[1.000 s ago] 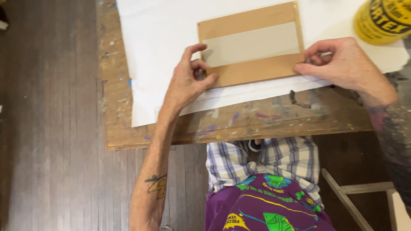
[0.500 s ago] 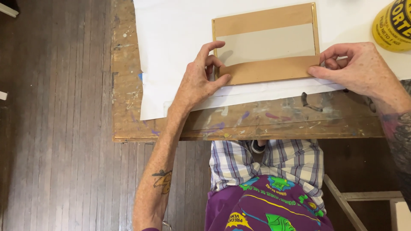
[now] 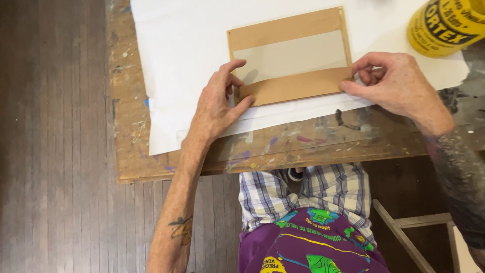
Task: Applying brown adhesive tape to the back of a picture frame using a utility knife and a square ruler for precision.
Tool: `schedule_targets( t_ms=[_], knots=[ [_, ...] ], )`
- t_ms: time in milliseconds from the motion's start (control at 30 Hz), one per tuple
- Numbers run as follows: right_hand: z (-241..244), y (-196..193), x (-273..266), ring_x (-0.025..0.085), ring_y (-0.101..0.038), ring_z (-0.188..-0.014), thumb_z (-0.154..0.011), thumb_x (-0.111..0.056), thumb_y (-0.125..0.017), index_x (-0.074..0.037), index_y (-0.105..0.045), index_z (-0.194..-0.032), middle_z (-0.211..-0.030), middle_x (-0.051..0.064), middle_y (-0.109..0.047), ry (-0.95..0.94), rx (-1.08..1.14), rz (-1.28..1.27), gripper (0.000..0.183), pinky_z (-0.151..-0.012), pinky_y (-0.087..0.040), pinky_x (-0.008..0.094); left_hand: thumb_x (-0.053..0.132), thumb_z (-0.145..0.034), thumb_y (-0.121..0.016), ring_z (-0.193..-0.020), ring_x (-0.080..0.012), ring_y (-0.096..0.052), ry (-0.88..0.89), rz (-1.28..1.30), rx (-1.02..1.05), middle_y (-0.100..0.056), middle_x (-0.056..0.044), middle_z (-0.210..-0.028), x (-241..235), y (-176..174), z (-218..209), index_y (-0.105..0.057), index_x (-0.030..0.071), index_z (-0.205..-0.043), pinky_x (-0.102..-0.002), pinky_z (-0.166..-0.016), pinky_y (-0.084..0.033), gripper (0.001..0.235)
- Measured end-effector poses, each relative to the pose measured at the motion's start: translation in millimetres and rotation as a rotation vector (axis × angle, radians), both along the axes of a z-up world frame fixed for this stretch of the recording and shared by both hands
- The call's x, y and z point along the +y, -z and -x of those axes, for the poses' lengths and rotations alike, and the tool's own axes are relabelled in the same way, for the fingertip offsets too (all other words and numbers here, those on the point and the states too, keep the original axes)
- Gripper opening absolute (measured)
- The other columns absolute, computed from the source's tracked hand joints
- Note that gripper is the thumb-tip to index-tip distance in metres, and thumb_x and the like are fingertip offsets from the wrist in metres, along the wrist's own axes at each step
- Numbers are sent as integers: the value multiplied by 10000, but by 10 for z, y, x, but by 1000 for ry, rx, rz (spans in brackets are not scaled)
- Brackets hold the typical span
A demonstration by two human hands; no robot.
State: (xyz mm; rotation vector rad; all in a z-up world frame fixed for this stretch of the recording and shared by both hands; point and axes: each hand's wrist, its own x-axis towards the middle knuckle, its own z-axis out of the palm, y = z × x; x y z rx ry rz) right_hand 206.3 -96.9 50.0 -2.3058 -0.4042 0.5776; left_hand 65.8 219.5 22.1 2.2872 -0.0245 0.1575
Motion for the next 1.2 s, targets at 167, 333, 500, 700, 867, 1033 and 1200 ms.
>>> schedule_targets(
  t_ms=[167,333,500,700,867,1033,1200],
  knots=[
    [48,-8,-12,61,-451,-610,-915,-160,-829,-60,-710,-1016,-711,-24,-523,-33,-85,-63,185,-631,-401,210,169,-931,-748,-867,-196,-521,-16,-56,-10,-605,-20,-1019,-41,1,20,-427,158,-1456,-371,-822,-489,616],
    [60,-57,-8,114,-511,-641,-876,-185,-854,-118,-602,-1183,-700,-11,-570,-27,-111,-75,403,-685,-464,288,153,-900,-780,-785,-153,-476,-104,17,12,-550,-8,-979,-81,-37,34,-464,120,-1456,-316,-759,-488,640],
    [-17,-92,-28,141,-629,-671,-904,-145,-809,-91,-554,-1120,-909,67,-693,97,82,-151,338,-603,-535,288,77,-847,-820,-887,-165,-536,-174,148,-9,-514,-64,-1087,-121,-28,36,-480,109,-1423,-275,-747,-549,670],
    [-31,-171,38,214,-706,-698,-932,-83,-770,-62,-530,-1141,-930,109,-694,149,189,-146,320,-569,-583,328,25,-854,-715,-967,-146,-543,-292,319,18,-489,-59,-1152,-162,-44,73,-505,128,-1396,-249,-789,-582,590],
    [-25,14,-101,275,-739,-748,-968,-46,-738,14,-525,-1172,-930,194,-706,100,171,-200,301,-571,-578,346,-7,-898,-587,-1032,-138,-598,-344,441,3,-519,-61,-1210,-56,184,119,-500,153,-1404,-237,-753,-542,538],
    [-33,182,-130,370,-710,-789,-993,74,-754,114,-491,-1224,-997,308,-688,51,54,-225,352,-670,-608,413,-72,-957,-506,-1150,-227,-587,-252,392,-84,-465,-142,-1313,-54,156,150,-463,113,-1432,-303,-889,-649,512],
    [-135,433,-212,338,-697,-766,-969,29,-796,80,-467,-1229,-1013,278,-679,49,18,-267,422,-656,-587,381,94,-916,-602,-1160,-212,-579,-333,373,2,-437,-117,-1328,-128,79,150,-469,148,-1400,-341,-930,-639,506]
  ],
)
